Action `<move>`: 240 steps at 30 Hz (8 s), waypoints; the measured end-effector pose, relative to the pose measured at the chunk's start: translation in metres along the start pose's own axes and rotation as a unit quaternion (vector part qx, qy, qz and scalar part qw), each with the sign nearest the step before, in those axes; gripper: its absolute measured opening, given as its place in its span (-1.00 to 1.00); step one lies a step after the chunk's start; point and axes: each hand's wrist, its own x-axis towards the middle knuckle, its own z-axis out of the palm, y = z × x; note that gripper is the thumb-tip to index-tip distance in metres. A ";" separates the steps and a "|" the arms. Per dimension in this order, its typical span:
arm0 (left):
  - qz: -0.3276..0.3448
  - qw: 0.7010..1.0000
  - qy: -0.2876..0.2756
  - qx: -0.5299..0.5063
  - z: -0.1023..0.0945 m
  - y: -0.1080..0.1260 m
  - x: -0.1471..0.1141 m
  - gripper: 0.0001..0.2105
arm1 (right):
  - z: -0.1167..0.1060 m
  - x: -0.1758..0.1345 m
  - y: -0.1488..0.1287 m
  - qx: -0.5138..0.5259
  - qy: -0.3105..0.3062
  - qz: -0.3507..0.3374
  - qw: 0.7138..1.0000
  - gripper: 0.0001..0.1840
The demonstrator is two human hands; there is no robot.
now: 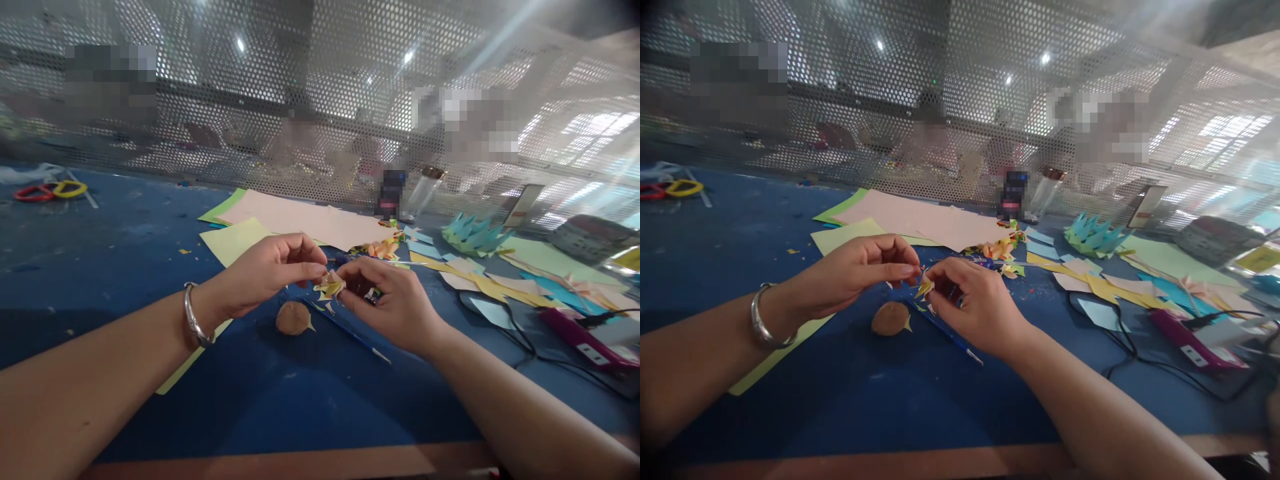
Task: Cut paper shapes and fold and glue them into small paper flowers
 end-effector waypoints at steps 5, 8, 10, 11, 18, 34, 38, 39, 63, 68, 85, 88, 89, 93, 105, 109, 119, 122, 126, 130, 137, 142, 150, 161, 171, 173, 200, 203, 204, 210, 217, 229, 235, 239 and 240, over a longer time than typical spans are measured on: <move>0.035 0.999 -0.006 0.028 -0.001 0.000 -0.002 -0.82 | -0.001 0.001 0.001 -0.007 0.005 0.007 1.000 -0.85; 0.029 0.999 -0.032 0.018 -0.001 -0.004 -0.002 -0.78 | -0.001 0.001 0.001 -0.005 0.000 0.012 1.000 -0.87; 0.027 0.998 -0.047 0.012 -0.001 -0.006 -0.002 -0.76 | -0.001 0.001 0.000 -0.003 -0.006 0.012 1.000 -0.87; 0.027 0.998 -0.052 0.010 -0.001 -0.006 -0.001 -0.76 | -0.001 0.001 0.000 -0.002 -0.008 0.012 1.000 -0.87; 0.026 0.998 -0.062 -0.002 0.001 -0.005 -0.001 -0.78 | 0.000 0.000 -0.001 0.004 -0.011 0.009 1.000 -0.87; -0.004 0.999 -0.038 -0.025 0.001 -0.002 -0.001 -0.82 | 0.000 0.000 -0.001 0.009 -0.045 0.000 0.999 -0.88; -0.013 0.999 -0.035 0.000 0.002 -0.001 -0.003 -0.84 | 0.000 0.000 -0.001 0.010 -0.053 0.005 0.999 -0.87; -0.010 0.999 -0.036 0.011 0.002 0.000 -0.004 -0.84 | 0.000 0.000 -0.001 0.009 -0.053 0.005 0.999 -0.87; 0.020 0.996 -0.071 0.040 -0.005 -0.002 -0.003 -0.77 | 0.000 -0.001 -0.002 0.016 -0.059 0.002 0.998 -0.87; 0.016 0.996 -0.086 0.034 -0.007 -0.002 -0.001 -0.75 | -0.001 0.000 -0.003 0.015 -0.062 -0.008 0.998 -0.88; 0.013 0.995 -0.074 0.066 -0.008 -0.001 -0.002 -0.72 | 0.000 -0.001 -0.002 0.017 -0.064 -0.009 0.998 -0.88; 0.018 0.994 -0.081 0.066 -0.009 -0.001 -0.001 -0.75 | -0.001 -0.001 -0.002 0.015 -0.061 -0.015 0.998 -0.89; 0.020 0.994 -0.084 0.065 -0.009 -0.002 0.000 -0.76 | -0.001 -0.001 -0.002 0.013 -0.061 -0.016 0.998 -0.89; 0.033 0.993 -0.084 0.082 -0.007 -0.001 -0.001 -0.82 | 0.000 -0.001 -0.003 0.007 -0.059 -0.017 0.998 -0.90; 0.200 0.931 -0.034 0.303 0.001 0.005 -0.008 -0.84 | -0.001 0.000 -0.003 -0.005 -0.060 -0.016 0.998 -0.86; 0.220 0.919 -0.038 0.325 0.001 0.006 -0.009 -0.81 | 0.000 0.000 -0.002 0.000 -0.058 -0.011 0.998 -0.84; 0.221 0.904 -0.025 0.365 0.001 0.006 -0.010 -0.82 | 0.000 -0.001 -0.003 -0.005 -0.049 -0.011 0.999 -0.85; 0.221 0.903 -0.025 0.367 0.003 0.007 -0.010 -0.83 | 0.000 -0.001 -0.001 -0.008 -0.049 -0.008 0.999 -0.85; 0.186 0.922 -0.012 0.341 0.004 0.009 -0.011 -0.89 | -0.001 -0.003 0.001 -0.008 -0.041 -0.010 0.999 -0.87; 0.153 0.945 -0.027 0.289 0.002 0.007 -0.010 -0.91 | -0.002 -0.003 0.001 0.000 -0.036 -0.021 0.999 -0.88; 0.178 0.935 -0.020 0.306 0.004 0.010 -0.011 -0.91 | -0.003 -0.002 0.002 -0.008 -0.030 -0.016 0.999 -0.82; 0.205 0.911 -0.004 0.359 0.005 0.015 -0.017 -0.89 | -0.002 -0.002 0.003 -0.005 -0.022 -0.018 1.000 -0.77; 0.209 0.902 0.009 0.377 0.007 0.018 -0.017 -0.88 | -0.001 -0.002 0.003 -0.002 -0.016 -0.007 1.000 -0.83; 0.217 0.898 0.014 0.382 0.008 0.018 -0.017 -0.86 | -0.002 -0.001 0.004 -0.005 -0.019 0.002 1.000 -0.86; 0.213 0.900 0.017 0.379 0.008 0.018 -0.018 -0.85 | -0.002 -0.001 0.003 -0.008 -0.020 0.007 1.000 -0.87; 0.216 0.900 0.014 0.378 0.008 0.018 -0.018 -0.85 | -0.002 0.000 0.003 -0.009 -0.022 0.010 1.000 -0.87; 0.192 0.908 0.023 0.373 0.009 0.019 -0.021 -0.85 | -0.002 0.000 0.005 -0.005 -0.021 0.005 1.000 -0.83; 0.198 0.904 0.024 0.377 0.009 0.018 -0.020 -0.85 | -0.002 0.000 0.004 -0.006 -0.021 0.008 1.000 -0.83; 0.200 0.903 0.024 0.379 0.009 0.018 -0.020 -0.85 | -0.002 0.000 0.004 -0.005 -0.021 0.009 1.000 -0.82; 0.196 0.901 0.027 0.386 0.010 0.021 -0.021 -0.86 | -0.003 0.000 0.004 -0.005 -0.023 0.010 1.000 -0.81; 0.198 0.894 0.033 0.400 0.012 0.022 -0.022 -0.84 | -0.003 0.001 0.004 -0.001 -0.031 0.015 0.999 -0.81; 0.191 0.887 0.044 0.418 0.013 0.021 -0.022 -0.86 | -0.002 0.001 0.003 0.002 -0.025 0.007 1.000 -0.82; 0.188 0.897 0.044 0.398 0.014 0.023 -0.024 -0.86 | -0.003 0.001 0.002 -0.006 -0.021 0.008 1.000 -0.88; 0.195 0.888 0.045 0.413 0.014 0.023 -0.024 -0.85 | -0.003 0.001 0.002 -0.007 -0.020 0.007 1.000 -0.86; 0.194 0.888 0.046 0.414 0.014 0.023 -0.024 -0.85 | -0.003 0.001 0.002 -0.006 -0.020 0.005 1.000 -0.87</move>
